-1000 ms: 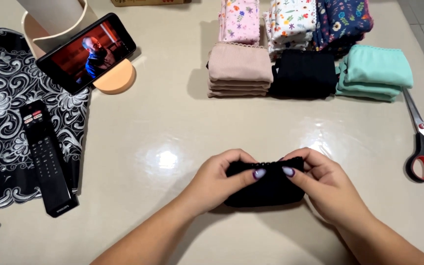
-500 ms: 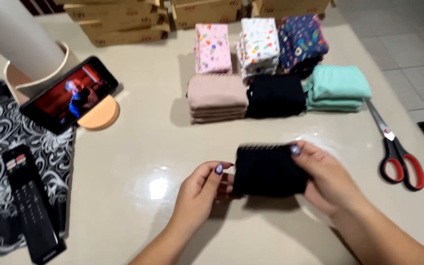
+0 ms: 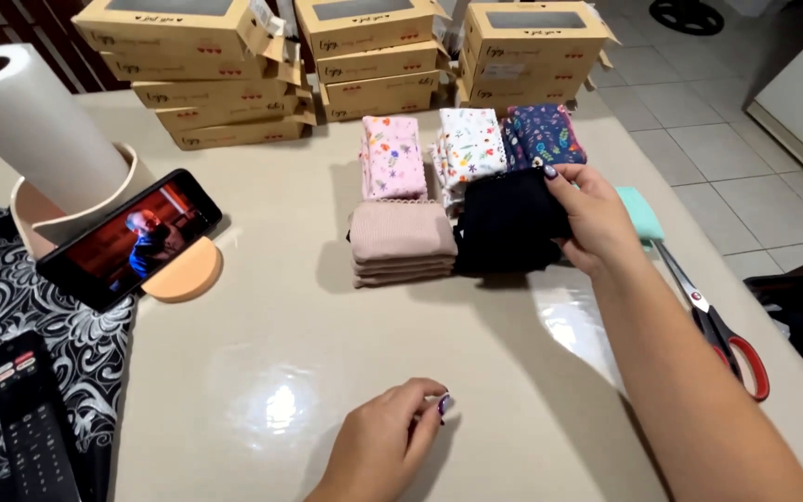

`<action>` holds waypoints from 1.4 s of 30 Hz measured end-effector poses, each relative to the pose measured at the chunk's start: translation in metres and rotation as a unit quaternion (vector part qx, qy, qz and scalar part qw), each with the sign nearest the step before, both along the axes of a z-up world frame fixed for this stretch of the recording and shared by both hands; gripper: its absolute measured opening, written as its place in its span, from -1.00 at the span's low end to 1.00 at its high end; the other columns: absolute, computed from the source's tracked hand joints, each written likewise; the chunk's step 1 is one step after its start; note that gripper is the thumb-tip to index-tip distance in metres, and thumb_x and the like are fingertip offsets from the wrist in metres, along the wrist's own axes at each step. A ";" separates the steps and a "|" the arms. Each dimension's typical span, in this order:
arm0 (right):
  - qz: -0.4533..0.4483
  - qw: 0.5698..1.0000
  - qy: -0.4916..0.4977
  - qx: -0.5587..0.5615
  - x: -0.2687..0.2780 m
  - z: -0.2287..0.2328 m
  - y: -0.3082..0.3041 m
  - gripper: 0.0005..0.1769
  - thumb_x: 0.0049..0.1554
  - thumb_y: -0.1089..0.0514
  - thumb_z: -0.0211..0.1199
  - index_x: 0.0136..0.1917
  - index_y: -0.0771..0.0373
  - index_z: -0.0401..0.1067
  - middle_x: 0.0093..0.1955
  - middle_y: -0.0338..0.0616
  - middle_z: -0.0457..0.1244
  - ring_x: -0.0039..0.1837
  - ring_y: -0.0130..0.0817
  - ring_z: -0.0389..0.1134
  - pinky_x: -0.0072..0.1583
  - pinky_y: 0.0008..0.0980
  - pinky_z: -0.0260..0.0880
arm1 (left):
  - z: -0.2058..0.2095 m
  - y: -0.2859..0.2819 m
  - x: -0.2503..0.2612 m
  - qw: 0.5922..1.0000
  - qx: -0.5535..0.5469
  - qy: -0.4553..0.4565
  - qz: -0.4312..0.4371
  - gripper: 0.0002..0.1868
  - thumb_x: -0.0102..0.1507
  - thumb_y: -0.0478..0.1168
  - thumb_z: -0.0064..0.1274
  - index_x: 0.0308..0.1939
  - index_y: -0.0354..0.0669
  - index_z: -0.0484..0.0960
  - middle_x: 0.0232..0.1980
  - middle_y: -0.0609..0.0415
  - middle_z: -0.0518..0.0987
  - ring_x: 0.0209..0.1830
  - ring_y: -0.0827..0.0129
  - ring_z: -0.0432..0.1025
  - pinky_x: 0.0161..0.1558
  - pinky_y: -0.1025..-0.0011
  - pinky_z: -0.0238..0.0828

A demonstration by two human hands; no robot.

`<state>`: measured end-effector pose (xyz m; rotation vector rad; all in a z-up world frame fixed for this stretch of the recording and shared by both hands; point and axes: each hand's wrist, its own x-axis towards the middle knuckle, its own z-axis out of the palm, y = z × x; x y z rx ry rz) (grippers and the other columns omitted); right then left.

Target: Folding and stacking underwear on a table

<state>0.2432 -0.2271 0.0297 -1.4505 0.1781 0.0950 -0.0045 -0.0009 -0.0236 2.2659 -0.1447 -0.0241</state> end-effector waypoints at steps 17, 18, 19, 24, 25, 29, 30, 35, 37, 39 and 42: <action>-0.033 0.834 -0.309 -0.455 0.002 -0.018 0.010 -0.69 0.11 0.23 0.13 0.14 0.24 0.25 0.08 -0.04 0.26 0.15 -0.09 0.27 0.14 -0.20 0.21 | -0.026 -0.004 0.000 0.994 0.034 -0.095 -0.039 -0.86 0.19 -0.17 -0.08 -0.21 0.08 0.56 -0.29 0.33 0.64 -0.38 0.38 0.51 -0.37 0.41 0.41; -0.031 0.809 -0.340 -0.478 0.002 -0.022 0.008 -0.69 0.11 0.25 0.13 0.15 0.28 0.26 0.07 0.03 0.25 0.15 -0.02 0.25 0.15 -0.15 0.21 | -0.027 -0.004 -0.001 0.994 0.030 -0.101 -0.040 -0.86 0.18 -0.18 -0.07 -0.22 0.08 0.57 -0.31 0.32 0.63 -0.40 0.39 0.50 -0.38 0.41 0.41; -0.031 0.810 -0.340 -0.477 0.002 -0.024 0.007 -0.69 0.11 0.25 0.13 0.15 0.28 0.26 0.07 0.03 0.25 0.15 -0.02 0.25 0.15 -0.15 0.21 | -0.026 -0.004 -0.002 0.994 0.030 -0.100 -0.039 -0.86 0.18 -0.18 -0.07 -0.22 0.08 0.57 -0.31 0.32 0.63 -0.40 0.39 0.50 -0.38 0.41 0.41; -0.047 0.671 -0.512 -0.534 -0.007 -0.012 0.013 -0.80 0.09 0.33 0.16 0.01 0.31 0.46 0.08 0.04 0.30 0.14 -0.02 0.27 0.20 -0.09 0.22 | -0.028 -0.004 -0.001 0.996 0.026 -0.075 -0.043 -0.88 0.21 -0.17 -0.09 -0.23 0.07 0.56 -0.35 0.29 0.61 -0.41 0.38 0.48 -0.38 0.41 0.39; -0.046 0.671 -0.513 -0.534 -0.012 -0.008 0.018 -0.80 0.09 0.33 0.16 0.01 0.31 0.46 0.08 0.04 0.30 0.14 -0.02 0.27 0.20 -0.09 0.22 | -0.026 -0.004 -0.002 0.996 0.025 -0.076 -0.043 -0.88 0.21 -0.17 -0.09 -0.23 0.07 0.56 -0.35 0.29 0.61 -0.41 0.38 0.48 -0.38 0.41 0.39; 0.066 0.677 -0.463 -0.569 -0.023 -0.015 0.035 -0.68 0.19 0.07 0.08 0.14 0.26 0.44 0.15 -0.05 0.31 0.23 -0.12 0.25 0.36 0.03 0.05 | -0.023 -0.003 -0.002 0.994 0.030 -0.091 -0.048 -0.90 0.19 -0.19 -0.07 -0.26 0.05 0.55 -0.38 0.27 0.59 -0.45 0.35 0.46 -0.43 0.41 0.37; 0.085 0.676 -0.407 -0.609 -0.023 -0.022 0.038 -0.54 0.20 -0.07 0.01 0.25 0.22 0.38 0.26 -0.07 0.26 0.34 -0.09 0.18 0.40 0.04 -0.06 | -0.023 -0.003 -0.001 0.993 0.032 -0.101 -0.052 -0.91 0.19 -0.20 -0.06 -0.26 0.04 0.55 -0.37 0.25 0.60 -0.45 0.34 0.46 -0.43 0.40 0.37; 0.072 0.650 -0.380 -0.654 -0.029 -0.045 0.046 -0.31 0.14 -0.27 -0.01 0.39 0.18 0.17 0.39 -0.06 0.11 0.43 0.01 0.01 0.39 0.16 -0.14 | -0.029 -0.004 -0.002 0.993 0.053 -0.094 -0.051 -0.92 0.19 -0.19 -0.06 -0.28 0.07 0.55 -0.38 0.27 0.59 -0.47 0.34 0.45 -0.46 0.38 0.37; 0.091 0.656 -0.354 -0.660 -0.029 -0.048 0.047 -0.27 0.16 -0.31 -0.08 0.43 0.16 0.12 0.43 -0.06 0.07 0.47 0.00 -0.04 0.40 0.17 -0.20 | -0.030 -0.004 -0.001 0.992 0.057 -0.100 -0.052 -0.92 0.20 -0.18 -0.06 -0.28 0.08 0.55 -0.38 0.28 0.59 -0.48 0.36 0.45 -0.47 0.40 0.38; 0.116 0.677 -0.324 -0.650 -0.028 -0.050 0.047 -0.30 0.14 -0.26 -0.02 0.42 0.14 0.11 0.44 -0.08 0.05 0.46 0.03 -0.06 0.37 0.24 -0.17 | -0.031 -0.004 -0.001 0.993 0.069 -0.074 -0.057 -0.91 0.21 -0.16 -0.08 -0.27 0.08 0.54 -0.37 0.26 0.59 -0.47 0.31 0.45 -0.47 0.34 0.36; 0.129 0.693 -0.310 -0.638 -0.027 -0.053 0.045 -0.29 0.15 -0.28 -0.06 0.42 0.16 0.11 0.44 -0.08 0.04 0.46 0.05 -0.07 0.36 0.26 -0.17 | -0.030 -0.004 -0.002 0.992 0.067 -0.097 -0.050 -0.92 0.19 -0.18 -0.06 -0.28 0.07 0.55 -0.39 0.26 0.59 -0.48 0.31 0.45 -0.47 0.36 0.37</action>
